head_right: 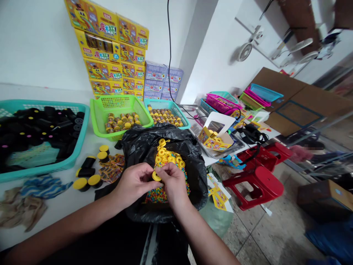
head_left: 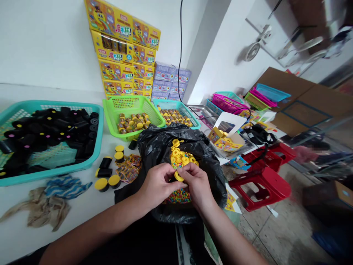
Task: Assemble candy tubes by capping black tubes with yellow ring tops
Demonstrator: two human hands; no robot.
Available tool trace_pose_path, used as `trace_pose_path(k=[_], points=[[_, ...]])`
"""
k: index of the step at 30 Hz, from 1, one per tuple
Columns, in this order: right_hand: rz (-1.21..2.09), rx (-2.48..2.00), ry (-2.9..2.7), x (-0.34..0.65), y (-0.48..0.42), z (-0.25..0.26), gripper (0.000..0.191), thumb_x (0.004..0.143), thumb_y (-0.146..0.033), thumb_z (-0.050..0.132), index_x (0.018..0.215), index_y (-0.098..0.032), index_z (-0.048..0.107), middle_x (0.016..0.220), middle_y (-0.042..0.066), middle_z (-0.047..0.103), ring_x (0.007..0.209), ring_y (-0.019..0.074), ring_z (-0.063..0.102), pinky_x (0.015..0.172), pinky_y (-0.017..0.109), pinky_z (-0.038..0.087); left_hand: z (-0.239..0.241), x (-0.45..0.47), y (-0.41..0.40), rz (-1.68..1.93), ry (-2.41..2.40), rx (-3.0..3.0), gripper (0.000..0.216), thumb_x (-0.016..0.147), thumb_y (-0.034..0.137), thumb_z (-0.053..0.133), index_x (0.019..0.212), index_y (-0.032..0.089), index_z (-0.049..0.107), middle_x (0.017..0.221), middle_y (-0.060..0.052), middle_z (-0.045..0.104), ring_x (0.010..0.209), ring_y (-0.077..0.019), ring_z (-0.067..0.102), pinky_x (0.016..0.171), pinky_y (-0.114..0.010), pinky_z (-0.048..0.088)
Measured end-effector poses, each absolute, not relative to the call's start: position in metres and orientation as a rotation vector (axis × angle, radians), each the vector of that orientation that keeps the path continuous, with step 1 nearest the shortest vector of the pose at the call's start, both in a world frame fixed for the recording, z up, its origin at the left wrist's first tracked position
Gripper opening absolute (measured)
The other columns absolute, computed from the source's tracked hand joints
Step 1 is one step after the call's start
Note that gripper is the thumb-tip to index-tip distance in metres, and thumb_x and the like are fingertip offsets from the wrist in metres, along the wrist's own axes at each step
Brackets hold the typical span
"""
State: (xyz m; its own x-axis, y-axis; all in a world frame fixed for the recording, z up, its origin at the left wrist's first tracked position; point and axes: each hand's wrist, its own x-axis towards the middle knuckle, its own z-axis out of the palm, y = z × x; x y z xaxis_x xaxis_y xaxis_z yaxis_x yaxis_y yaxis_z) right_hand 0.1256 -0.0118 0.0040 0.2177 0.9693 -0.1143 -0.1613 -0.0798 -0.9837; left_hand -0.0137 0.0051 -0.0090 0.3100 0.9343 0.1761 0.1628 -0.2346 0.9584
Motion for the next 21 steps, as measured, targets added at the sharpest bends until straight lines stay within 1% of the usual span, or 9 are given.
trace_pose_path(k=[3,5,9,12,14,18,19,21], points=[[1.26,-1.251,-0.733,0.122,-0.013,0.003,0.035,0.057,-0.04,0.086,0.058,-0.019,0.058,0.053,-0.005,0.052,0.045,0.0081,0.038,0.045,0.022,0.028,-0.009,-0.014,0.006,1.033,0.985,1.573,0.029,0.067,0.037,0.081,0.068,0.017,0.061,0.063,0.002,0.056,0.058,-0.012,0.049,0.052,-0.022,0.037],[1.261,-1.24,-0.695,0.12,-0.014,0.002,0.036,0.056,-0.041,0.086,0.058,-0.019,0.058,0.052,-0.005,0.051,0.045,0.0079,0.037,0.044,0.022,0.027,-0.008,-0.014,0.006,1.018,0.972,1.554,0.03,0.067,0.038,0.081,0.069,0.017,0.061,0.063,0.001,0.057,0.058,-0.012,0.049,0.052,-0.022,0.038],[1.169,-1.236,-0.767,0.119,-0.015,0.002,0.035,0.058,-0.041,0.086,0.06,-0.019,0.059,0.055,-0.005,0.052,0.049,0.009,0.041,0.046,0.022,0.031,-0.009,-0.015,0.006,1.032,0.969,1.548,0.03,0.066,0.038,0.081,0.068,0.017,0.061,0.062,0.002,0.056,0.058,-0.0118,0.048,0.052,-0.022,0.037],[1.083,-1.278,-0.894,0.121,-0.016,0.001,0.034,0.062,-0.042,0.084,0.062,-0.02,0.059,0.057,-0.004,0.054,0.051,0.0098,0.044,0.05,0.023,0.036,-0.011,-0.016,0.004,1.067,0.983,1.577,0.027,0.068,0.035,0.081,0.069,0.017,0.061,0.064,0.002,0.055,0.059,-0.0116,0.048,0.052,-0.022,0.037],[1.074,-1.319,-0.976,0.122,-0.017,0.001,0.034,0.066,-0.045,0.081,0.063,-0.02,0.059,0.058,-0.004,0.054,0.053,0.0102,0.046,0.05,0.023,0.036,-0.011,-0.017,0.003,1.092,0.981,1.596,0.026,0.07,0.034,0.08,0.07,0.017,0.061,0.066,0.001,0.055,0.06,-0.0117,0.049,0.052,-0.022,0.037],[1.377,-1.356,-0.994,0.122,-0.021,-0.002,0.038,0.078,-0.056,0.069,0.07,-0.02,0.059,0.054,-0.005,0.052,0.041,0.0105,0.047,0.038,0.023,0.029,-0.009,-0.019,-0.002,1.109,0.954,1.59,0.025,0.073,0.035,0.079,0.073,0.017,0.062,0.069,0.001,0.056,0.06,-0.0113,0.051,0.052,-0.022,0.039],[1.44,-1.335,-0.951,0.121,-0.022,-0.003,0.038,0.078,-0.057,0.068,0.071,-0.02,0.058,0.054,-0.005,0.052,0.039,0.0101,0.046,0.037,0.022,0.027,-0.008,-0.019,-0.003,1.117,0.949,1.596,0.025,0.073,0.036,0.078,0.074,0.017,0.062,0.07,0.001,0.056,0.06,-0.0114,0.052,0.053,-0.023,0.04],[1.464,-1.293,-0.849,0.118,-0.024,-0.003,0.038,0.077,-0.056,0.069,0.073,-0.021,0.057,0.056,-0.006,0.051,0.039,0.0084,0.044,0.036,0.021,0.026,-0.007,-0.02,-0.005,1.144,0.937,1.611,0.024,0.074,0.036,0.078,0.076,0.017,0.063,0.072,0.001,0.055,0.063,-0.0117,0.053,0.055,-0.023,0.041]])
